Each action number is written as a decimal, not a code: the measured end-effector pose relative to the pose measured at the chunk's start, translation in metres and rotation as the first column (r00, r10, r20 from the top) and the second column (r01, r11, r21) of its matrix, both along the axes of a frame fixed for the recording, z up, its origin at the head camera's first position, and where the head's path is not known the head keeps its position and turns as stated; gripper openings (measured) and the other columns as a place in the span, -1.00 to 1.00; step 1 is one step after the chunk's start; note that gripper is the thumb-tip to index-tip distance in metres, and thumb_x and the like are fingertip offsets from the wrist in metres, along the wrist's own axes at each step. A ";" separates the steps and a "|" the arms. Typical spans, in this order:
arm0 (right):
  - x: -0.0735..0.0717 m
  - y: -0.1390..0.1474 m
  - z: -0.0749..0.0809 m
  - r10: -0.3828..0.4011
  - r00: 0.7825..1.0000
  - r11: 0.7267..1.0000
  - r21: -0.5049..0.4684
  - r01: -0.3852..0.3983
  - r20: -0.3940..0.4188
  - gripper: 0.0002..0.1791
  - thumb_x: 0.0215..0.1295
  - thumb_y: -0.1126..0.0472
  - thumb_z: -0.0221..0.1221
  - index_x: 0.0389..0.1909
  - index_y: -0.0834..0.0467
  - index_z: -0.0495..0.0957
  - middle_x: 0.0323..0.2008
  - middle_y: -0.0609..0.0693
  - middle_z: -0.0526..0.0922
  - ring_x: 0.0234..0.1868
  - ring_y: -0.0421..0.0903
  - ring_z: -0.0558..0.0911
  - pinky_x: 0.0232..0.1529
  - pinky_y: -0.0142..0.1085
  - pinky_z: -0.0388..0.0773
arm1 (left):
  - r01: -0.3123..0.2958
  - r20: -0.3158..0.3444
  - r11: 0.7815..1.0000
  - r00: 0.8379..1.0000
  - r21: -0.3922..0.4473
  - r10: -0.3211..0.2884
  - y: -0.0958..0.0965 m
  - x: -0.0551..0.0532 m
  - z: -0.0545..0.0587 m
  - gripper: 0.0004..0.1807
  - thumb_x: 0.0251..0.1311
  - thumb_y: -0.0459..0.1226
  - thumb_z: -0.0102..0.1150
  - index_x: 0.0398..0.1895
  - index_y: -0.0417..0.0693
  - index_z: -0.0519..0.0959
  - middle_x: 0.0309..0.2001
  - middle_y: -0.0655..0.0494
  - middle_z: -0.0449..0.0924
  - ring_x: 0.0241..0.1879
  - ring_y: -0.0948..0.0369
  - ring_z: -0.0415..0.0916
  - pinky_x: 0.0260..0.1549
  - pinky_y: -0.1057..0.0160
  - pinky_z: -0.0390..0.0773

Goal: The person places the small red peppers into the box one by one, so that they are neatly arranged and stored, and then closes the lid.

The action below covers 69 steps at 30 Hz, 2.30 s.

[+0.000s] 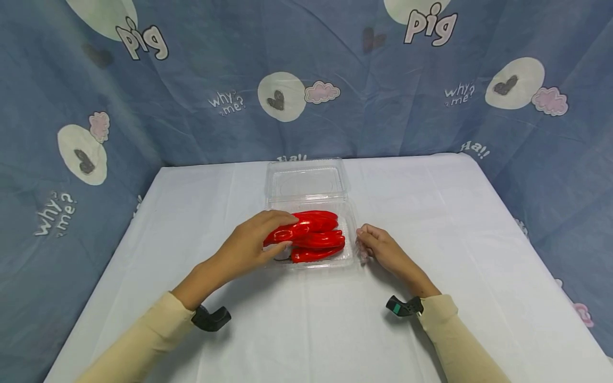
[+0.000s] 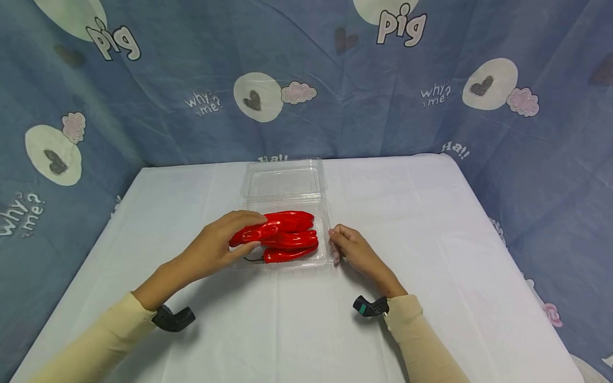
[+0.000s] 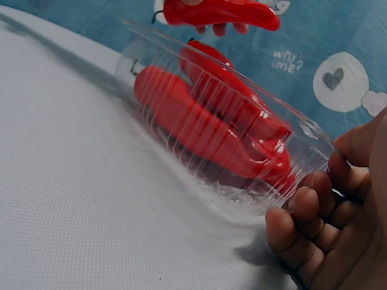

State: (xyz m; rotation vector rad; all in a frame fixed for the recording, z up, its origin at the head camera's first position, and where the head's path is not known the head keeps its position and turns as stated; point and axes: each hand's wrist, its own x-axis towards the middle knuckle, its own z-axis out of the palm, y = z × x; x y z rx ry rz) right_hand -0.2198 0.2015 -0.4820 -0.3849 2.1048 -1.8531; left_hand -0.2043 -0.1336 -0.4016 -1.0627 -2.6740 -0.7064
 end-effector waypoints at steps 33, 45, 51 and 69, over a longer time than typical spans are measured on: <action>0.001 0.000 0.001 -0.011 1.000 1.000 0.004 0.011 0.004 -0.62 0.61 0.15 -0.09 -0.36 0.37 0.33 -0.56 0.02 0.39 -0.56 -0.15 0.43 -0.50 -0.38 0.30 | 0.153 -0.142 0.971 0.973 -0.182 -0.180 0.051 0.004 -0.033 -0.47 0.28 -0.01 0.29 0.31 0.17 0.55 0.20 0.23 0.55 0.25 0.18 0.38 0.33 0.08 0.30; 0.001 -0.001 0.000 -0.019 1.000 1.000 0.003 0.019 0.000 -0.64 0.60 0.16 -0.07 -0.38 0.34 0.31 -0.58 -0.01 0.37 -0.56 -0.15 0.41 -0.50 -0.37 0.31 | 0.140 -0.212 0.952 0.957 -0.271 -0.200 0.051 0.000 -0.043 -0.43 0.40 0.02 0.09 0.43 0.14 0.44 0.38 0.10 0.42 0.39 0.07 0.25 0.41 -0.08 0.18; 0.000 -0.002 0.001 -0.018 1.000 1.000 0.025 0.019 -0.016 -0.63 0.60 0.16 -0.08 -0.40 0.34 0.31 -0.59 -0.02 0.34 -0.56 -0.15 0.38 -0.51 -0.36 0.29 | 0.105 -0.220 0.938 0.958 -0.330 -0.184 0.050 0.000 -0.047 -0.41 0.44 0.06 0.00 0.48 0.16 0.37 0.46 0.09 0.32 0.45 0.05 0.16 0.45 -0.10 0.08; 0.001 0.001 -0.001 -0.017 1.000 1.000 0.016 0.017 0.006 -0.67 0.61 0.16 -0.08 -0.36 0.31 0.34 -0.56 0.00 0.39 -0.55 -0.15 0.43 -0.50 -0.39 0.33 | 0.122 -0.185 0.946 0.965 -0.301 -0.184 0.053 -0.003 -0.039 -0.43 0.45 0.07 -0.05 0.46 0.14 0.40 0.47 0.11 0.27 0.47 0.07 0.11 0.48 -0.10 -0.02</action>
